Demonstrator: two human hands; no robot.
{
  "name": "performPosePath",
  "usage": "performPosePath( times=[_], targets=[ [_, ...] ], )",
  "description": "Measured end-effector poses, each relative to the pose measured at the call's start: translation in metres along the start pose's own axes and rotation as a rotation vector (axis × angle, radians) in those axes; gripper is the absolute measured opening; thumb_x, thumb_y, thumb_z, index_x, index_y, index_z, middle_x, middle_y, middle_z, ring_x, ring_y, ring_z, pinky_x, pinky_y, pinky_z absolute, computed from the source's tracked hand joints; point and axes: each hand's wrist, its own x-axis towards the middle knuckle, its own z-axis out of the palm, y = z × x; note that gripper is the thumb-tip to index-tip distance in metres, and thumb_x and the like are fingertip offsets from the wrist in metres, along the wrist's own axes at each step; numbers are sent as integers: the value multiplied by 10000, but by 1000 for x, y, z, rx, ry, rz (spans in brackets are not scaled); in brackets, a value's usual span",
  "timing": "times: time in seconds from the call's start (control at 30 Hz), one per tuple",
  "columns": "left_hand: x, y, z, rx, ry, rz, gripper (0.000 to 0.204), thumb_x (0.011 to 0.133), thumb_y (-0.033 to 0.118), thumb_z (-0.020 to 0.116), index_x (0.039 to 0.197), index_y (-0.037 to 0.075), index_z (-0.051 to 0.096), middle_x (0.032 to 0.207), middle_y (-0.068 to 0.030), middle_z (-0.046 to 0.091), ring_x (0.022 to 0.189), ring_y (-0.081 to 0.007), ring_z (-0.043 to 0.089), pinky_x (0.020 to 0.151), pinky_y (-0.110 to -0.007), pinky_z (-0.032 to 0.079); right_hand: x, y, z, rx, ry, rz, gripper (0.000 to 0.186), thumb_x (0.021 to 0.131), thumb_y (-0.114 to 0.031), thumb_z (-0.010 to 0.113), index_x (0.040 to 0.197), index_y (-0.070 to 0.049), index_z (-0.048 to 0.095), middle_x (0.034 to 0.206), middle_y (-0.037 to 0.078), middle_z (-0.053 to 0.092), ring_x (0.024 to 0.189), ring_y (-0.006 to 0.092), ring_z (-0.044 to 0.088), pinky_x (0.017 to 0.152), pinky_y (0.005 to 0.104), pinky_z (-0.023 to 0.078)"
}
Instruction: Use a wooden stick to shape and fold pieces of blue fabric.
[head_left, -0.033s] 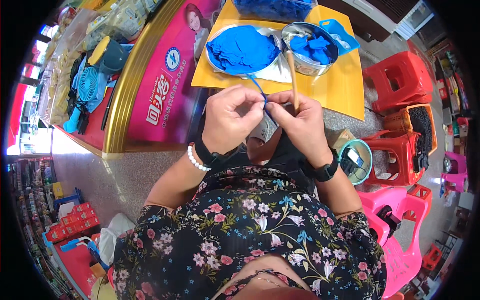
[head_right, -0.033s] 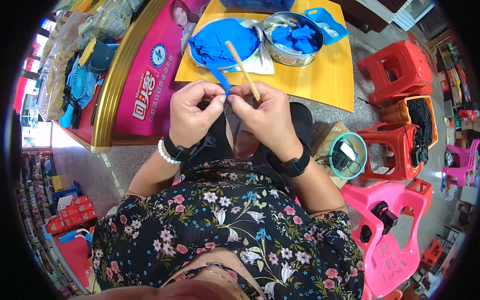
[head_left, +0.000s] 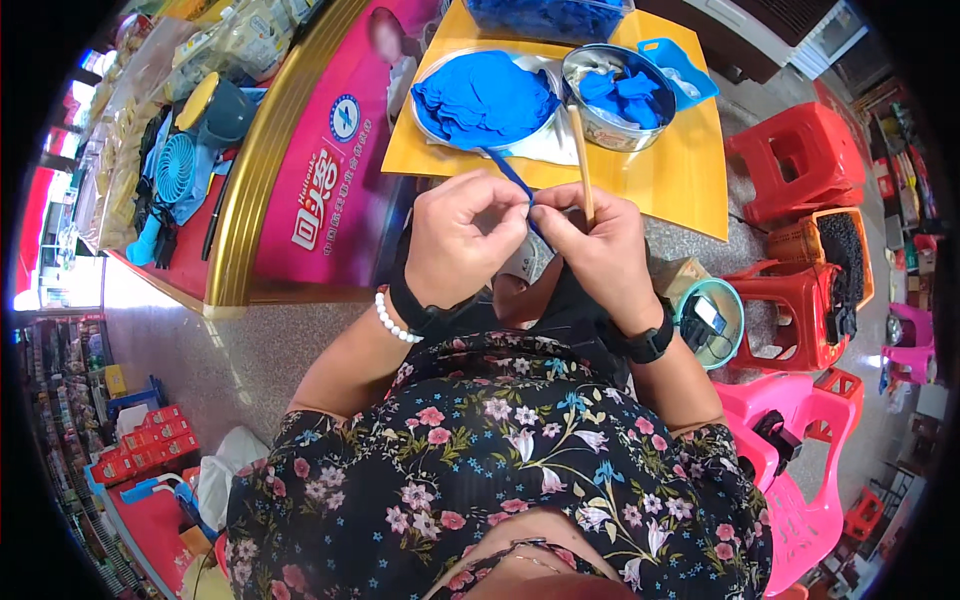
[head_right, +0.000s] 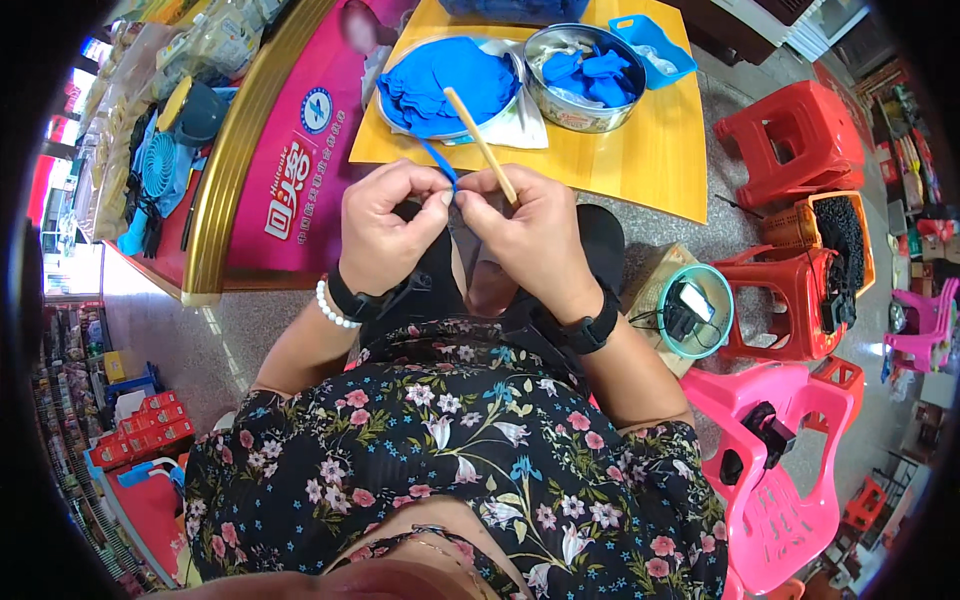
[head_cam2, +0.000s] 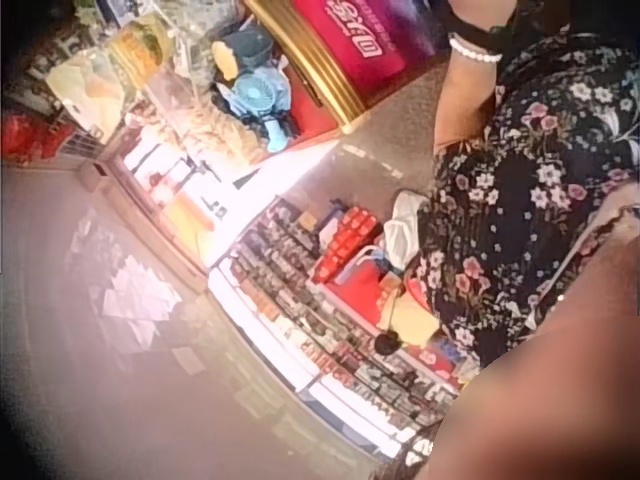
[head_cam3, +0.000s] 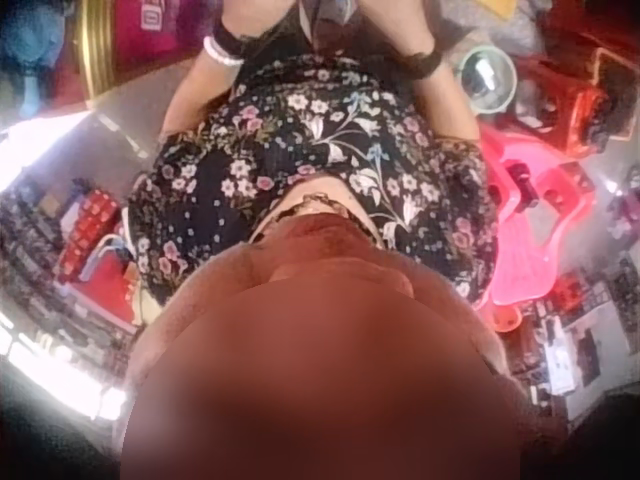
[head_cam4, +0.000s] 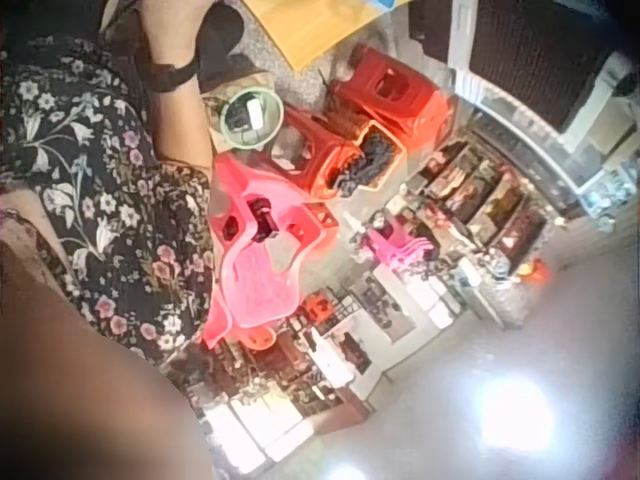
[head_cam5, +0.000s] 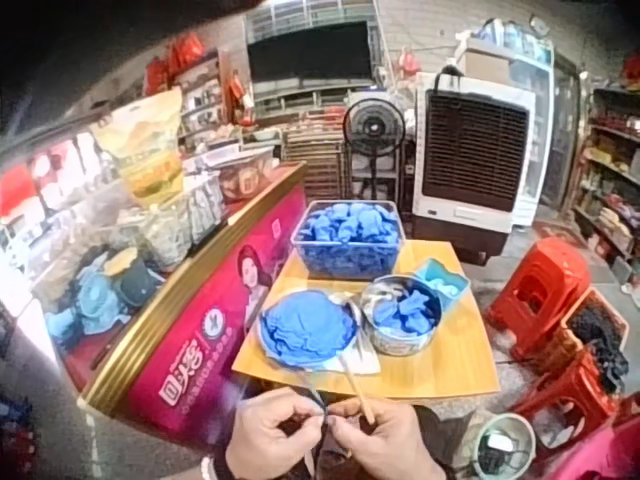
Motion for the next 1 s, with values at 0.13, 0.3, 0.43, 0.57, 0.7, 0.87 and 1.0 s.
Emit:
performPosePath(
  times=[0.13, 0.3, 0.43, 0.57, 0.7, 0.87, 1.0],
  targets=[
    [1, 3, 1, 82, -16, 17, 62, 729, 21, 635, 784, 1, 614, 707, -112, 615, 633, -236, 632, 568, -308, 495, 0, 3, -2, -106, 18, 1, 124, 790, -86, 654, 857, 17, 675, 757, 71, 671, 665, 93, 604, 610, 249, 482],
    [3, 9, 2, 101, -54, 1, 55, 728, 26, 631, 775, 3, 614, 712, -115, 617, 639, -250, 636, 563, -316, 497, 4, 2, -2, -301, 54, -178, 115, 749, -91, 639, 810, 2, 668, 715, 117, 644, 632, 177, 624, 595, 283, 483],
    [7, 9, 4, 142, -62, 26, 62, 723, 32, 633, 772, 1, 616, 714, -116, 620, 643, -251, 640, 566, -317, 499, 9, 5, -1, -349, 89, -259, 98, 721, -85, 618, 748, 6, 637, 680, 126, 615, 610, 217, 611, 584, 299, 478],
    [6, 7, 7, 132, -60, 17, 70, 717, 37, 633, 768, -9, 620, 713, -122, 622, 634, -244, 638, 568, -306, 497, 11, 9, 0, -298, 115, -268, 84, 709, -76, 613, 734, 4, 626, 664, 112, 605, 597, 189, 597, 583, 289, 474],
    [3, 1, 10, -65, -67, -149, 88, 736, 37, 629, 794, -28, 636, 726, -119, 640, 640, -185, 641, 587, -277, 497, 8, 15, -3, -128, 99, -109, 75, 734, -68, 621, 754, 4, 632, 663, 55, 613, 609, 96, 560, 574, 259, 459],
    [3, 3, 9, -194, -64, -332, 109, 751, 42, 638, 823, -40, 644, 741, -112, 651, 667, -147, 644, 614, -266, 506, 2, 15, -4, 70, 74, -28, 101, 773, -81, 637, 820, 4, 663, 700, 33, 639, 628, 50, 540, 562, 238, 447],
    [2, -2, 10, -145, -62, -267, 107, 743, 46, 643, 813, -34, 647, 734, -117, 654, 670, -162, 651, 615, -270, 509, 2, 14, -6, -96, 58, -61, 125, 771, -99, 652, 841, 2, 674, 664, 60, 631, 591, 70, 552, 545, 245, 449]
  ],
)
